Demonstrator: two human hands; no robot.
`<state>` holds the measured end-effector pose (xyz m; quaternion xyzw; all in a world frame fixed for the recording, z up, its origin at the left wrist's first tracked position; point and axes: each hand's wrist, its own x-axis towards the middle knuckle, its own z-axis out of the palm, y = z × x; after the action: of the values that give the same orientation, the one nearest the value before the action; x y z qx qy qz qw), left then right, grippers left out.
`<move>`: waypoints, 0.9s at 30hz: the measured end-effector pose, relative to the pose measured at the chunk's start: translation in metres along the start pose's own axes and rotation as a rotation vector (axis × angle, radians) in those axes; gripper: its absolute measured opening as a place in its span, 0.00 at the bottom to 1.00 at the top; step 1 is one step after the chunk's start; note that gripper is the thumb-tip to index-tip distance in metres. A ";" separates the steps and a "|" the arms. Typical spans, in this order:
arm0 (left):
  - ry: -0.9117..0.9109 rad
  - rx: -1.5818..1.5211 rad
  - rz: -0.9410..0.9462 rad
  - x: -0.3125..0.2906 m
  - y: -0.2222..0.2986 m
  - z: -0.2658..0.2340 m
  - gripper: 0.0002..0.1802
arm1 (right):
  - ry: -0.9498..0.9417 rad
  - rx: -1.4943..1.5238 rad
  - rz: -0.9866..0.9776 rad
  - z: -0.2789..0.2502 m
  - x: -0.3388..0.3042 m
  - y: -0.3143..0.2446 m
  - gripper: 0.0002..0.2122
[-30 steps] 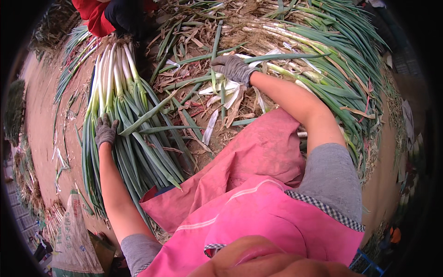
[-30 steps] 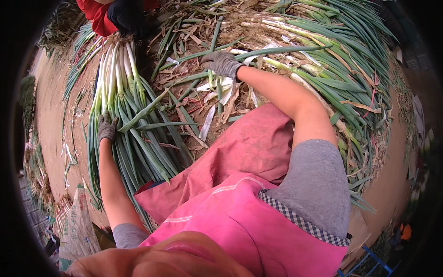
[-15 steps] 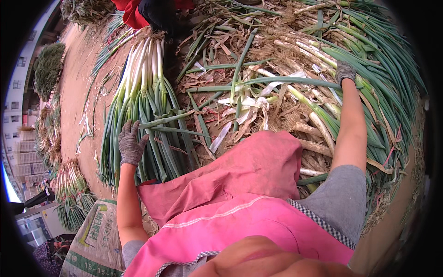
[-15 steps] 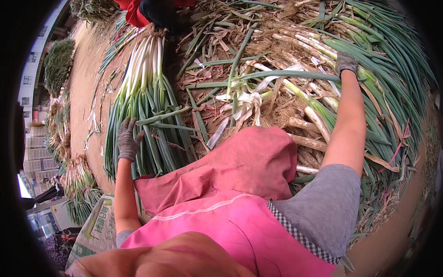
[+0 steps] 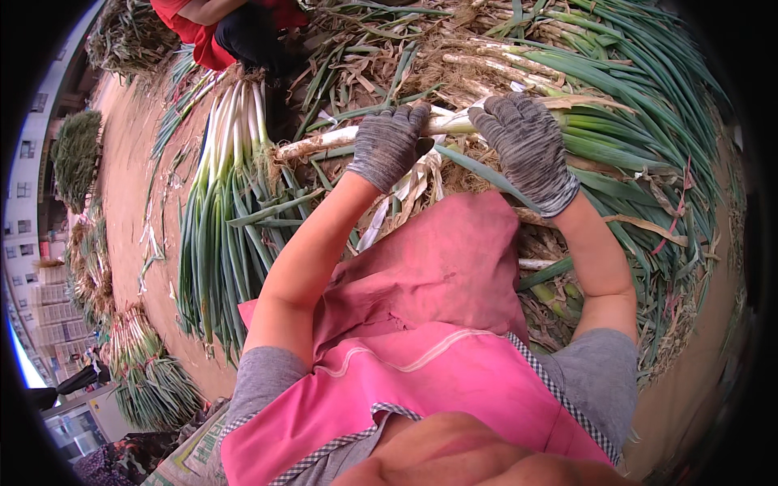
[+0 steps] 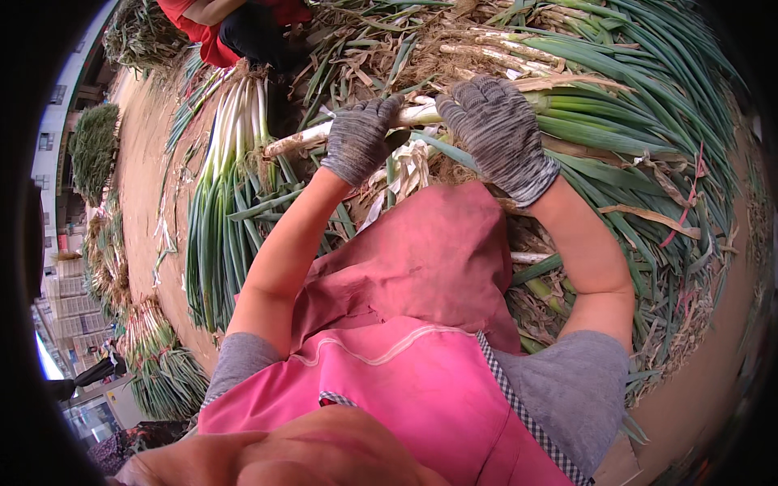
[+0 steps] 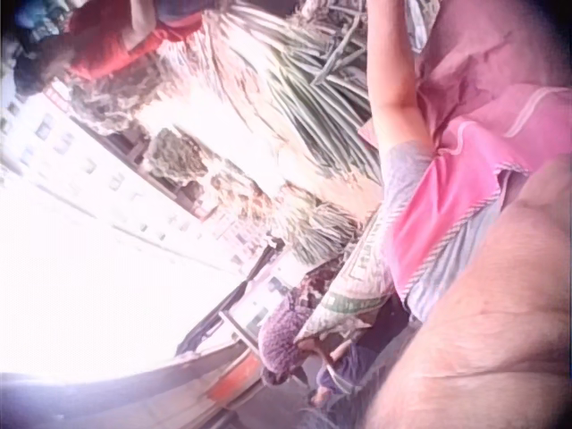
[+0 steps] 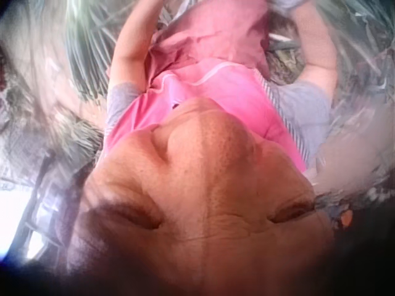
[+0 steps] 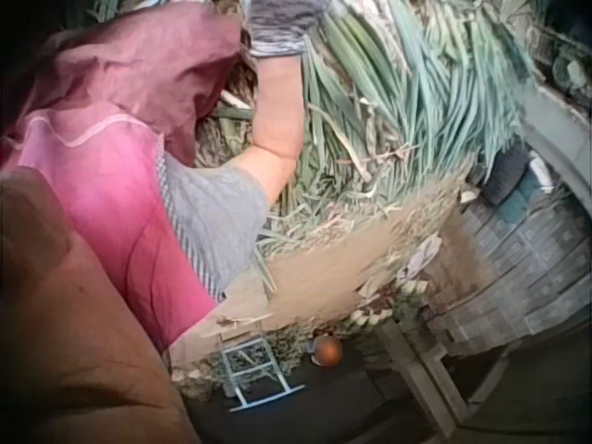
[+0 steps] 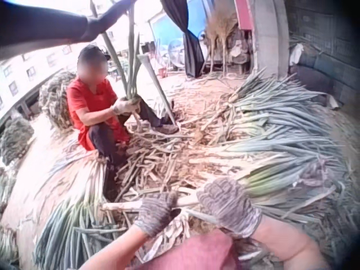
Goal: The person is peeling and cleaning large green onions by hand. They hold each stalk, remove the dirty or dried outer layers, and place the cleaned vegetables into a bundle.
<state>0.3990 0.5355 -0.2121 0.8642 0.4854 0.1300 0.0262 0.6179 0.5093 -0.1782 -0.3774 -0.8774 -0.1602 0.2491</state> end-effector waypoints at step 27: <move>0.338 -1.427 -0.331 -0.071 -0.010 -0.055 0.21 | -0.082 1.565 0.561 0.071 0.022 -0.086 0.10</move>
<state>0.3420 0.4769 -0.1752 0.5213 0.4042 0.5385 0.5244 0.5187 0.4978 -0.2326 -0.3052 -0.6171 0.5780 0.4380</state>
